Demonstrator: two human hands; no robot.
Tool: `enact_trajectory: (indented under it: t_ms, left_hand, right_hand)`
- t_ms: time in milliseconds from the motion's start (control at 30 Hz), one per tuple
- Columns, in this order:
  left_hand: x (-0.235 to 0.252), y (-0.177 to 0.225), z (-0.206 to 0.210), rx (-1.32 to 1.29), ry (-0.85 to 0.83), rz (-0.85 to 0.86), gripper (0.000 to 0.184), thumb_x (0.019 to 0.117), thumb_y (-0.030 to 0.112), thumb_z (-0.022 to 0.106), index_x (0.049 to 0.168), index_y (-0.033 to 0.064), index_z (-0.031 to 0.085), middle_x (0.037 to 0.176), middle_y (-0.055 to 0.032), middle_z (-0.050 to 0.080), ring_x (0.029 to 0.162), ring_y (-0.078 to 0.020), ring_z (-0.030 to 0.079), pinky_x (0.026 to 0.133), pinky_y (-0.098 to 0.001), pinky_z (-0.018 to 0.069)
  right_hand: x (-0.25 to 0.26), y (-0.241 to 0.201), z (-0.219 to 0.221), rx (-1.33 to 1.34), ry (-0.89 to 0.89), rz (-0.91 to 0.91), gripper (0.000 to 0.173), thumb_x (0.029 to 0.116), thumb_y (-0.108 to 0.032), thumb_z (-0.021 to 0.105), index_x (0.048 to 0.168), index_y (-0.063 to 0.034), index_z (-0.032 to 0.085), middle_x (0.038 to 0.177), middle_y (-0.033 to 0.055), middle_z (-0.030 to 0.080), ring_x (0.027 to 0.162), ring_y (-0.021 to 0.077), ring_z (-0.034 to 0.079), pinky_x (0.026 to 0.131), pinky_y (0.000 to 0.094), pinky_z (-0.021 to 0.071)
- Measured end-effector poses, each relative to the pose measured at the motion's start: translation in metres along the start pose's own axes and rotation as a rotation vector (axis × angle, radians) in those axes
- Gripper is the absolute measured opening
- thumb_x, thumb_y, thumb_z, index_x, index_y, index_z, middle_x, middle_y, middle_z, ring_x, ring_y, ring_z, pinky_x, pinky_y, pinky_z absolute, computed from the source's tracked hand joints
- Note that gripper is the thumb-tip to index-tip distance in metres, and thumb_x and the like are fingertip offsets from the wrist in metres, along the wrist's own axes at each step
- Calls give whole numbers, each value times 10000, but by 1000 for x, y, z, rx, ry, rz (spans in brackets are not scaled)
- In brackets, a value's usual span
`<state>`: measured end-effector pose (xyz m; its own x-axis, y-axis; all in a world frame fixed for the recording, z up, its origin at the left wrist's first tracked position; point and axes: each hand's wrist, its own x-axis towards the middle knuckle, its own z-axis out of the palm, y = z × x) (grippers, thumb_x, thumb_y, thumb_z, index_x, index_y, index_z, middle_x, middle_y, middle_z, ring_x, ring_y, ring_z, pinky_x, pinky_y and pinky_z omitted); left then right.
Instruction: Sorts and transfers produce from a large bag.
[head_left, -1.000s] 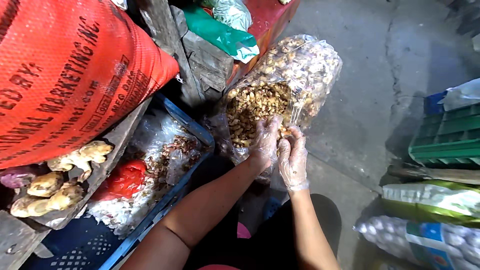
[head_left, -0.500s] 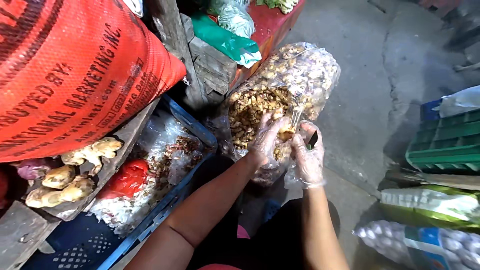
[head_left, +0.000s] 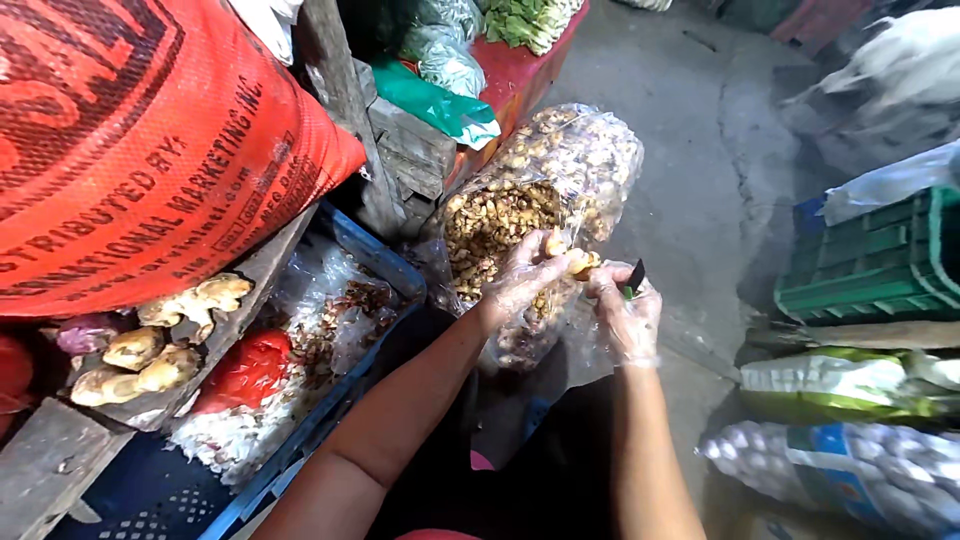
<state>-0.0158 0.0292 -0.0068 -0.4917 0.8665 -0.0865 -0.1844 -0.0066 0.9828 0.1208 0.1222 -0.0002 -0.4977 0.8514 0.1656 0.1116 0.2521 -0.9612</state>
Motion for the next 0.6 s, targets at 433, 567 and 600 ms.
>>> enact_trajectory:
  t_ms: [433,567,600]
  left_hand:
    - [10,-14,-5,-284,228,-121,401,1012,135,596,1378,88,441,1274,-125,569,1031,-185,630,874,-365,553]
    - [-1,1,-3,-423,63,-182,511,1050,84,465,1541,163,348,1423,-123,514,1120,-225,632,939,-383,547]
    - [-1,2,-3,-432,20,-178,543,1048,81,452,1568,177,328,1481,-112,478,1152,-217,620,956,-378,539]
  right_hand:
    - [-10,-7,-4,-295,-138,-202,338,948,0,612,1280,64,618,956,111,711,766,42,643,736,225,544]
    - [-6,12,-13,-313,-51,-30,261,897,-124,736,1072,23,611,827,27,607,662,30,544,629,225,491]
    - [-6,15,-15,-330,-64,12,335,883,-173,760,1103,14,589,843,27,591,680,41,537,646,241,488]
